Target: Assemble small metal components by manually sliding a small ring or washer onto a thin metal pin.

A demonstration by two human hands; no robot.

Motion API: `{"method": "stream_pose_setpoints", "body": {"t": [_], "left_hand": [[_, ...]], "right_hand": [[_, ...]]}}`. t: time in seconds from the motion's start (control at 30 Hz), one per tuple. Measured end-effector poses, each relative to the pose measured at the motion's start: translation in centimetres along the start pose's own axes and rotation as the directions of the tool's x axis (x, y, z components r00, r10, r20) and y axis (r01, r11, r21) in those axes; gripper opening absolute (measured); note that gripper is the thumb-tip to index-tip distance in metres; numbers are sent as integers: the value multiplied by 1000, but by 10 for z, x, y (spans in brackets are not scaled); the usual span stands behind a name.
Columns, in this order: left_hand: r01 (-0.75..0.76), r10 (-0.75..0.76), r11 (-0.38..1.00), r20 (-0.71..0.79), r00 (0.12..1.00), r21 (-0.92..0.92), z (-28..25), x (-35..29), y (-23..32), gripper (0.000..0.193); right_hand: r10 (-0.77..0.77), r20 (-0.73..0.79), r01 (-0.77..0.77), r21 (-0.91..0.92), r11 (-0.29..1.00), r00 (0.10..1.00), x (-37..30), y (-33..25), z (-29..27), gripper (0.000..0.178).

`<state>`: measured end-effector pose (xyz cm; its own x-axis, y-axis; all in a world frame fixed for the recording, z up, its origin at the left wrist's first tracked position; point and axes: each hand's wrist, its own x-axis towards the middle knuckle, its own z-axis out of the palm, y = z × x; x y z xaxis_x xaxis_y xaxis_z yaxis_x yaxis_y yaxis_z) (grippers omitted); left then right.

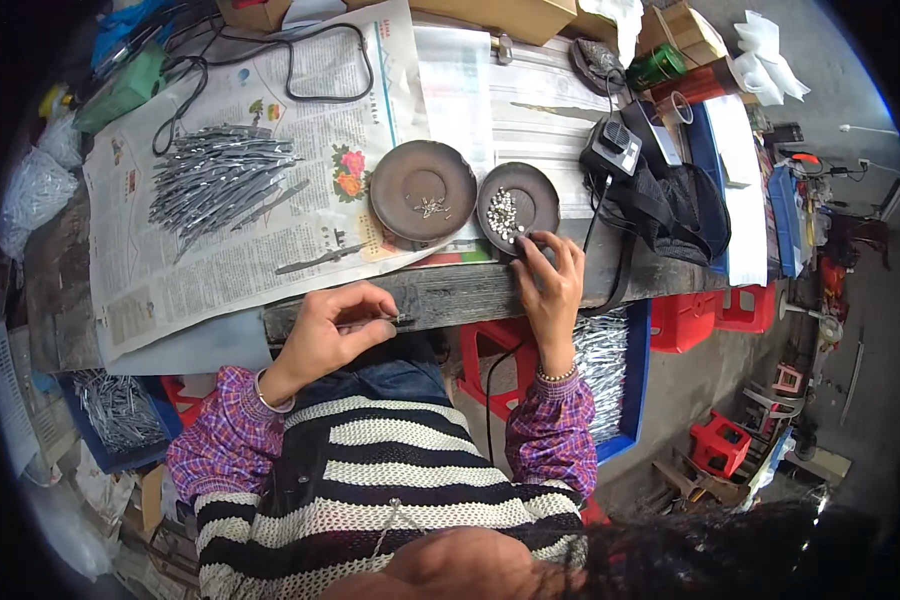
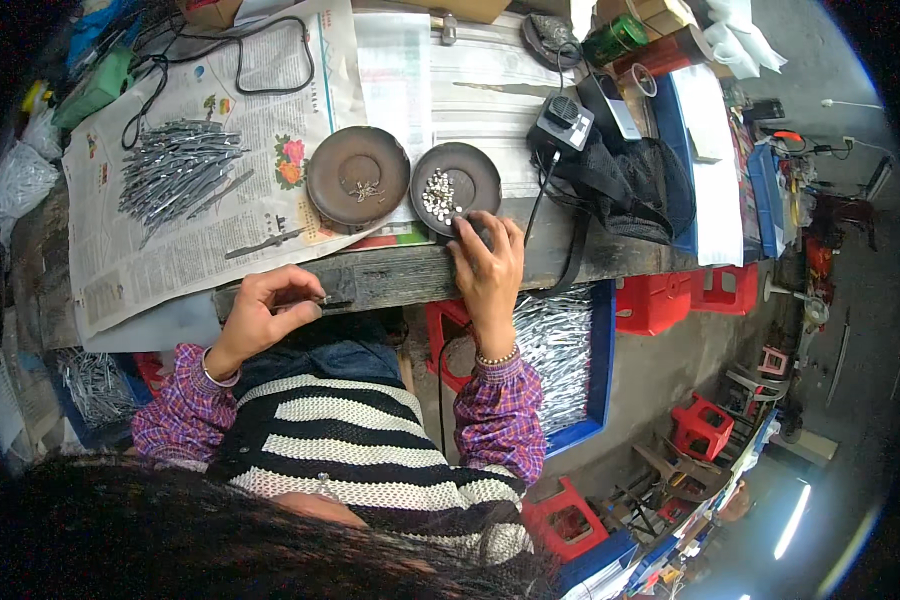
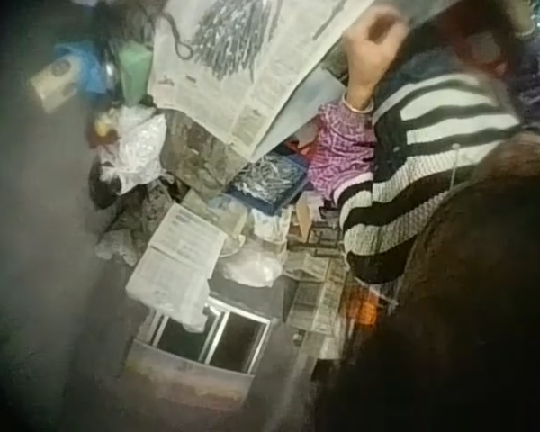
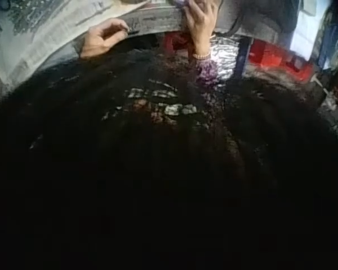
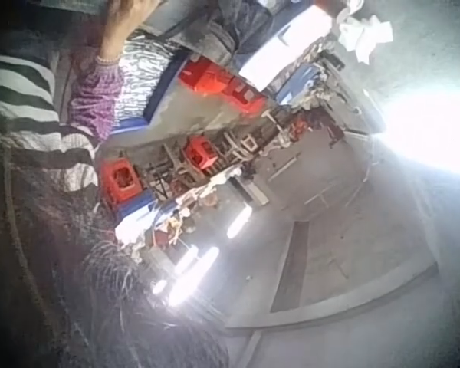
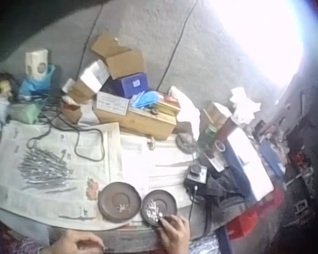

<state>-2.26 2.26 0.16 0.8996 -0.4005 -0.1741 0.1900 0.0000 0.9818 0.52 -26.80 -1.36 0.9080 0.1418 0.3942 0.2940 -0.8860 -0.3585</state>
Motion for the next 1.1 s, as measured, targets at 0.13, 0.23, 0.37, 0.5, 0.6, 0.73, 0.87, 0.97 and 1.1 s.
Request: {"method": "stream_pose_setpoints", "body": {"t": [0.13,0.23,0.37,0.5,0.6,0.73,0.87,0.97,1.1], "left_hand": [[-42,42,999,-19,999,2,1,0,-1,16],[-2,2,1000,-1,1000,-2,0,1,1,17],[12,-12,1000,16,1000,8,0,1,-1,18],[-13,13,1000,9,1000,18,0,1,0,17],[-44,44,999,-16,999,23,-1,0,1,17],[-82,85,992,-22,996,95,0,1,-2,17],[-69,70,997,-38,997,26,4,2,-2,19],[-99,101,995,-66,993,25,5,1,0,20],[-134,146,981,-77,986,140,1,-1,7,20]], "right_hand": [[-6,14,6,-3,1000,1000,2,-2,1,36],[-44,20,44,-10,999,999,2,0,3,35],[-39,-14,39,35,999,999,4,0,3,30],[-39,-28,40,43,998,999,7,-1,2,22],[-17,-66,25,125,992,998,5,-5,5,21],[141,-66,-106,380,919,988,-7,-24,5,20],[189,112,-216,635,742,976,-21,-52,14,12],[271,316,-412,780,472,909,-30,-79,24,9],[312,573,-612,790,38,758,-38,-102,33,10]]}}
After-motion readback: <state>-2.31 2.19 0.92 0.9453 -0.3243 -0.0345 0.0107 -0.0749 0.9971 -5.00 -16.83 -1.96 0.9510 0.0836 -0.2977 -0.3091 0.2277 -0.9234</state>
